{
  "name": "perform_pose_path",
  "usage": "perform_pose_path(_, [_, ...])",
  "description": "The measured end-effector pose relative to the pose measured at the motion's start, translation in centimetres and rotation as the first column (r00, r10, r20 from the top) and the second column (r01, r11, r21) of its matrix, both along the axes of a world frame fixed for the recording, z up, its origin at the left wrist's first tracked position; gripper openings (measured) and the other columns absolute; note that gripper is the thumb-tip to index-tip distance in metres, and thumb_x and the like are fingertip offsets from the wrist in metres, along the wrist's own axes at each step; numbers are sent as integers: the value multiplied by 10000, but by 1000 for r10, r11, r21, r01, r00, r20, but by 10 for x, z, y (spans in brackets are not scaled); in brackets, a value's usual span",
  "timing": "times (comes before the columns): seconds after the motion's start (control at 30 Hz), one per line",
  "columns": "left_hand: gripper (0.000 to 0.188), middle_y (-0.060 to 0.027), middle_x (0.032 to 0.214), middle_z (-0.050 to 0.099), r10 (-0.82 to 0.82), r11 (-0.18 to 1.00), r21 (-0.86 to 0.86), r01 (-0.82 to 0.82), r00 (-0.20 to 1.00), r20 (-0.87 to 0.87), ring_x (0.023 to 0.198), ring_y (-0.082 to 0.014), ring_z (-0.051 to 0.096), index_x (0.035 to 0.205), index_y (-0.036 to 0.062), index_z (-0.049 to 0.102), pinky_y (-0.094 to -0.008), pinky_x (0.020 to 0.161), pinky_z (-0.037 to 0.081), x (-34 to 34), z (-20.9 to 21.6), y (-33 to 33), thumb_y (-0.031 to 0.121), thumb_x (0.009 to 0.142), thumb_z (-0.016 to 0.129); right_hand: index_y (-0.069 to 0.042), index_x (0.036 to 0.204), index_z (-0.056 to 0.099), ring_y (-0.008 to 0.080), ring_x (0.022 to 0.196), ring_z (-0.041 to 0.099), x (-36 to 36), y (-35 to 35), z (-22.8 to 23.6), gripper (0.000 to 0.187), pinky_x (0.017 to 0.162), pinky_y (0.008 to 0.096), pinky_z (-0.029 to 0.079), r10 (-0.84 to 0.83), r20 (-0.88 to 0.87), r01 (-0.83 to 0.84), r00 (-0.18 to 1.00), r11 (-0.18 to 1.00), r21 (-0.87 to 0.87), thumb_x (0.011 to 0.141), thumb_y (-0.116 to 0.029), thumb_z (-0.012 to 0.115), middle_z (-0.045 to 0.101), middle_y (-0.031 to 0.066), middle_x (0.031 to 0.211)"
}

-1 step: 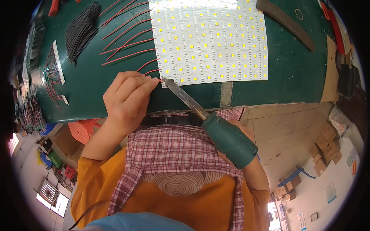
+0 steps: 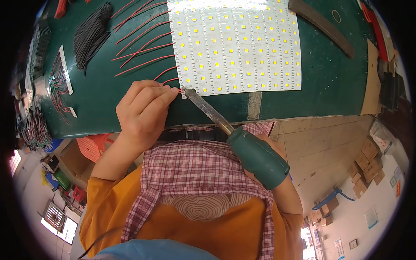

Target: Soldering red and black wires onto LED circuit boards using a soldering iron.

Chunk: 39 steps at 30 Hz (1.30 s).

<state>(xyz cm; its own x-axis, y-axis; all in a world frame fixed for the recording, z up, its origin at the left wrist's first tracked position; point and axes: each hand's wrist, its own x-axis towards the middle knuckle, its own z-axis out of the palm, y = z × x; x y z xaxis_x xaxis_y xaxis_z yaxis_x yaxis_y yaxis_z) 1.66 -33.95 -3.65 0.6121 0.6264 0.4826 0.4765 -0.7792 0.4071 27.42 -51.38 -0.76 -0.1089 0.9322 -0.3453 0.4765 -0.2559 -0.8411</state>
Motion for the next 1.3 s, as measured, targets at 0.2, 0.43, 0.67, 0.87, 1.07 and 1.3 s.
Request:
perform_pose_path(0.2, [245, -36, 803, 622, -4, 1000, 8, 4, 1000, -25, 744, -201, 622, 884, 19, 709, -282, 544, 496, 0, 1, 1, 13, 639, 709, -32, 881, 656, 197, 740, 618, -2, 4, 1, 66, 710, 323, 505, -75, -86, 67, 993, 994, -87, 898, -96, 648, 646, 72, 797])
perform_pose_path(0.43, [240, -29, 806, 607, 2, 999, 48, 1, 997, -78, 753, -191, 619, 883, 22, 707, -270, 527, 473, 1, 3, 0, 24, 643, 709, -31, 873, 651, 207, 733, 614, 0, 7, 3, 24, 698, 329, 500, 42, 17, -42, 999, 999, -14, 874, -50, 635, 641, 75, 786])
perform_pose_path(0.67, [296, -57, 803, 647, 11, 1000, 5, -10, 992, -126, 774, -230, 641, 927, 14, 724, -300, 585, 525, 2, 10, -8, -16, 633, 713, -49, 981, 661, 199, 731, 607, 1, 0, -1, 106, 709, 335, 494, -29, -92, 28, 995, 1000, -3, 884, -75, 625, 640, 77, 789])
perform_pose_path(0.87, [299, -56, 805, 645, 1, 1000, -10, -3, 993, -120, 771, -230, 641, 928, 14, 722, -302, 585, 525, 7, 8, -4, -21, 631, 713, -85, 1364, 496, 165, 752, 596, 4, -2, 3, 447, 751, 326, 486, -75, -231, 65, 970, 997, -50, 949, -188, 625, 628, 62, 800])
perform_pose_path(1.07, [280, -55, 787, 622, 20, 1000, 18, -19, 993, -116, 764, -239, 638, 915, 26, 713, -312, 592, 526, -3, 17, 3, 29, 636, 688, -51, 1266, 544, 139, 806, 586, -1, 8, -6, 358, 772, 300, 475, -75, -181, 73, 981, 997, -18, 962, -222, 623, 623, 46, 855])
perform_pose_path(1.3, [210, -30, 831, 555, 13, 1000, -18, -15, 997, -76, 827, -205, 595, 906, 74, 638, -304, 598, 470, -3, -11, -8, 169, 721, 612, -24, 1207, 494, 134, 638, 537, 7, 18, -17, 327, 606, 259, 452, -397, -362, 327, 843, 914, -240, 920, -134, 604, 603, 56, 764])
